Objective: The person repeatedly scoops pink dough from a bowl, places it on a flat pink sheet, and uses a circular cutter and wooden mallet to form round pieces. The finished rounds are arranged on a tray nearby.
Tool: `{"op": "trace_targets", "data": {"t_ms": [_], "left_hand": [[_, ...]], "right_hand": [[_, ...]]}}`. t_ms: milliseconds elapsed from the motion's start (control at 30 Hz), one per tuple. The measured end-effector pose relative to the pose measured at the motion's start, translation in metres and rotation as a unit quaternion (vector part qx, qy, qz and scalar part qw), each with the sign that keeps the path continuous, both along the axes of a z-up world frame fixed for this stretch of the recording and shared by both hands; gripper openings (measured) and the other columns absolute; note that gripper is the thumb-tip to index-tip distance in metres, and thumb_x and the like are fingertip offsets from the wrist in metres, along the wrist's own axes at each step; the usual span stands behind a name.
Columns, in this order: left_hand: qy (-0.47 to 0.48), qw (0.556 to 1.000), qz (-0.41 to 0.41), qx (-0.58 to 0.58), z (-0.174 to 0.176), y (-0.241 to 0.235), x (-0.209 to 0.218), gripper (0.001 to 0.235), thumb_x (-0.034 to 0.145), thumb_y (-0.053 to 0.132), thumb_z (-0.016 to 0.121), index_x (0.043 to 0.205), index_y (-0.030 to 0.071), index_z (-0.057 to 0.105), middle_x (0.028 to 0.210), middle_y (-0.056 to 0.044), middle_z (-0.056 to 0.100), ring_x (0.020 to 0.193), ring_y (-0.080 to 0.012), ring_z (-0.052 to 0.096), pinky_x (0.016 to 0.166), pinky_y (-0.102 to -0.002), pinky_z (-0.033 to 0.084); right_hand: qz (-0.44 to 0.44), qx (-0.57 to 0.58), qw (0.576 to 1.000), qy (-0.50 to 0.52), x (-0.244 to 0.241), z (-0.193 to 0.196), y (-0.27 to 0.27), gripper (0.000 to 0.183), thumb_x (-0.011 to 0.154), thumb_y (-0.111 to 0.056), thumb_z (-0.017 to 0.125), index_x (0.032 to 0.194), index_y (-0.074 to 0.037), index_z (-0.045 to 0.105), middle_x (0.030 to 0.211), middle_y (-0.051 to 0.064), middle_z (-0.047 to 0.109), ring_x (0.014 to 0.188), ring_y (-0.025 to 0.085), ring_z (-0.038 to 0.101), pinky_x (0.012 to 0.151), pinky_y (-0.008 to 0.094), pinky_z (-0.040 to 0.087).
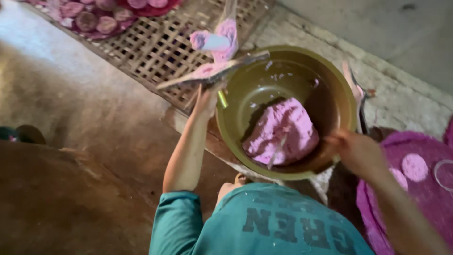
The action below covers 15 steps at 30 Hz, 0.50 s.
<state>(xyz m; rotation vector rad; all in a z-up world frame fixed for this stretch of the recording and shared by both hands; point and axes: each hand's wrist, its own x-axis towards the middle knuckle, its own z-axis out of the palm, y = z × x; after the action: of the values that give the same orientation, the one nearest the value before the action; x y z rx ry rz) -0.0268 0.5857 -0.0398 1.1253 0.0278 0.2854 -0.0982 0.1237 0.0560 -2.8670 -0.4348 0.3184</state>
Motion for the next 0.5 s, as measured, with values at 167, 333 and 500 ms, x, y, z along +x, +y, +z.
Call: {"op": "trace_targets", "data": {"t_ms": [167, 333, 500], "left_hand": [[0.042, 0.997, 0.007, 0.061, 0.022, -0.024, -0.013, 0.039, 0.083, -0.003, 0.063, 0.119, 0.01, 0.055, 0.106, -0.005, 0.06, 0.086, -0.0183, 0.06, 0.068, -0.032, 0.054], [0.014, 0.95, 0.054, 0.308, 0.035, -0.053, -0.091, 0.03, 0.09, 0.0, 0.065, 0.12, 0.005, 0.062, 0.121, -0.008, 0.061, 0.109, -0.0206, 0.063, 0.09, -0.031, 0.058], [-0.065, 0.907, 0.15, 0.388, 0.027, -0.08, -0.132, 0.06, 0.078, 0.013, 0.078, 0.129, 0.001, 0.049, 0.126, -0.014, 0.054, 0.114, -0.0301, 0.056, 0.099, -0.04, 0.046]], "right_hand": [[0.152, 0.078, 0.962, 0.215, -0.008, -0.014, 0.109, 0.042, 0.094, -0.04, 0.062, 0.131, -0.021, 0.06, 0.098, 0.018, 0.073, 0.086, 0.037, 0.071, 0.076, 0.049, 0.055], [0.091, -0.121, 0.962, 0.226, 0.024, 0.049, 0.051, 0.033, 0.097, -0.023, 0.054, 0.126, -0.008, 0.048, 0.096, 0.026, 0.073, 0.092, 0.04, 0.073, 0.079, 0.052, 0.058], [0.08, -0.268, 0.933, 0.227, 0.053, 0.1, -0.004, 0.03, 0.094, -0.015, 0.054, 0.122, -0.022, 0.06, 0.097, 0.011, 0.077, 0.093, 0.033, 0.076, 0.082, 0.051, 0.059]]}}
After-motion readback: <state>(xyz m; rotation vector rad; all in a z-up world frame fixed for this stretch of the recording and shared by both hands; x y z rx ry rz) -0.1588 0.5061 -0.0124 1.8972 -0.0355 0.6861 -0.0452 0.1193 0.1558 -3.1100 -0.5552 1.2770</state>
